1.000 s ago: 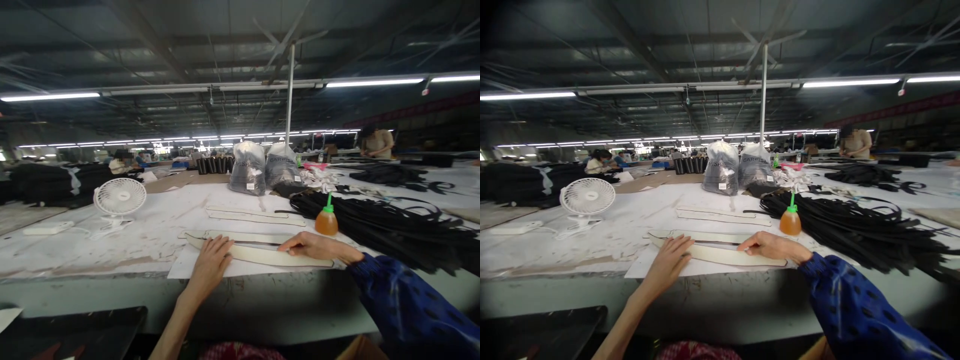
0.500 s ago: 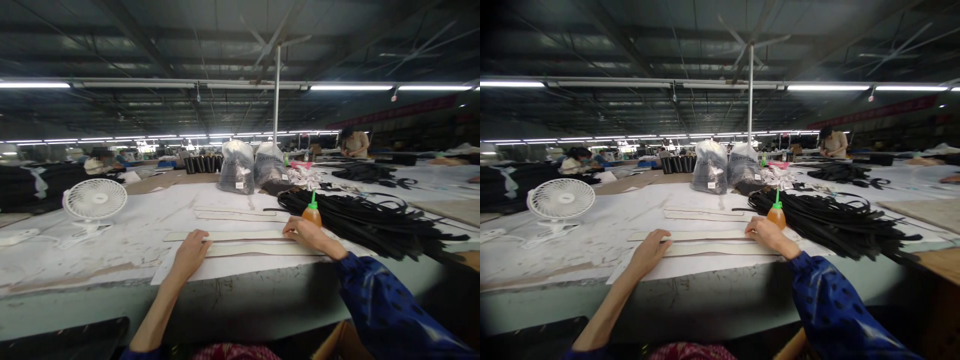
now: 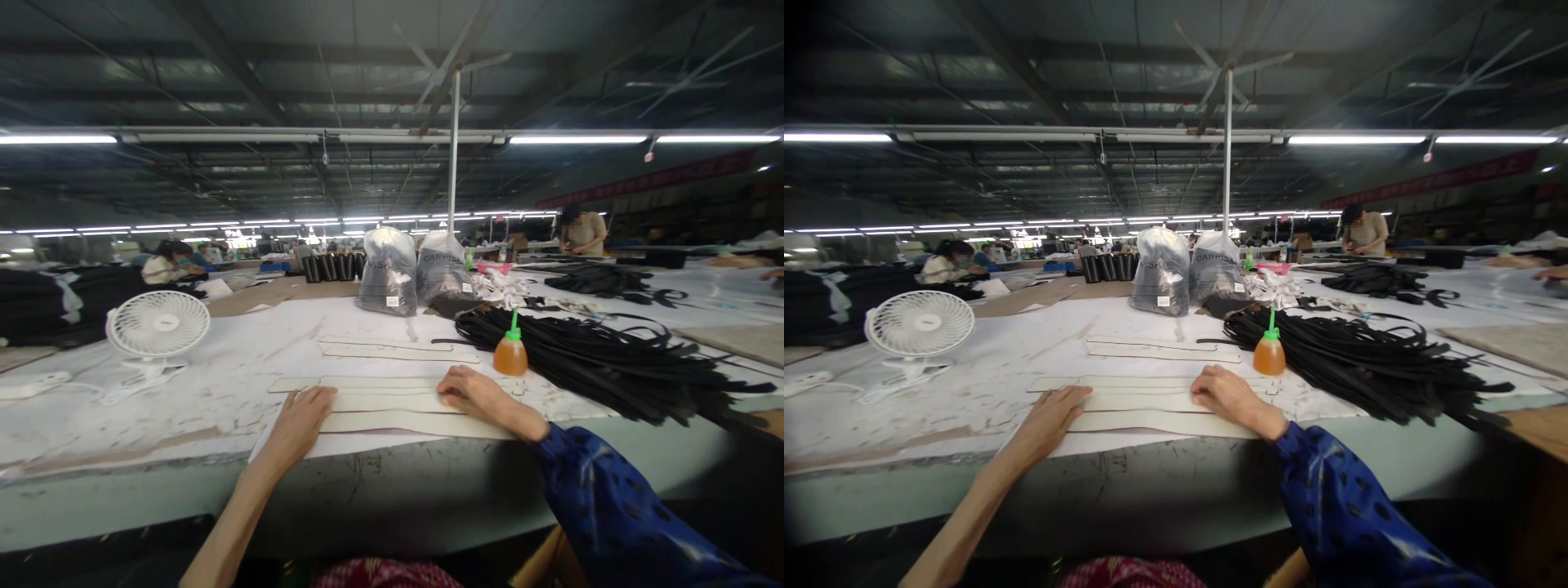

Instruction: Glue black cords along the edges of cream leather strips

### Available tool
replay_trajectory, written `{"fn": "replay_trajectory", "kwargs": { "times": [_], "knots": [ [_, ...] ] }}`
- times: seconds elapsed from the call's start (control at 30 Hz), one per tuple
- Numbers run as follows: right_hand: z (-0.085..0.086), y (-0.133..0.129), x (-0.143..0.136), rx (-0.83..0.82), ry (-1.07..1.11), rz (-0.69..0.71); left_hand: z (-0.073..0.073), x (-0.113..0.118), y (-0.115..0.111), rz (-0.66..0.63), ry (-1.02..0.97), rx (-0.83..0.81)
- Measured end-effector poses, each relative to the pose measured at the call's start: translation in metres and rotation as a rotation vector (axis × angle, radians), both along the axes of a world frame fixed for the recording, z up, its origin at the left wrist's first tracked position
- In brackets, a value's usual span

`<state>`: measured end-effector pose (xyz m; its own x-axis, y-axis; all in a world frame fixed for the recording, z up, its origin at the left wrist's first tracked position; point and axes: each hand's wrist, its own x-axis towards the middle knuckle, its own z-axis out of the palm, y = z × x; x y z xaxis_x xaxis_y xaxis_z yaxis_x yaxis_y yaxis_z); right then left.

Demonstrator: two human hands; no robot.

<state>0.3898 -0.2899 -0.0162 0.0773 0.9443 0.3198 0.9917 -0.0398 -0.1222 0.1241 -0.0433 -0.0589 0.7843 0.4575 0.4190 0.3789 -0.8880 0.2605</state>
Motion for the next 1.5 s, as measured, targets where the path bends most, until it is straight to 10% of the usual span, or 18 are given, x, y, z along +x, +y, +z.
{"fn": "replay_trajectory", "kwargs": {
  "times": [0.2,0.5,1.0,1.5],
  "knots": [
    [-0.014,0.011,0.001,-0.012,-0.028,0.041,-0.005,-0.023,0.021,0.029,0.076,-0.085],
    [-0.003,0.043,0.056,-0.116,-0.054,-0.259,-0.003,0.033,0.006,0.085,-0.101,-0.247],
    [-0.025,-0.034,0.005,0.007,-0.052,-0.053,0.000,-0.006,-0.014,0.184,0.111,-0.059],
    [-0.001,0.031,0.074,-0.140,-0.053,-0.215,0.025,0.029,0.013,0.132,0.275,0.057]
  ]
}}
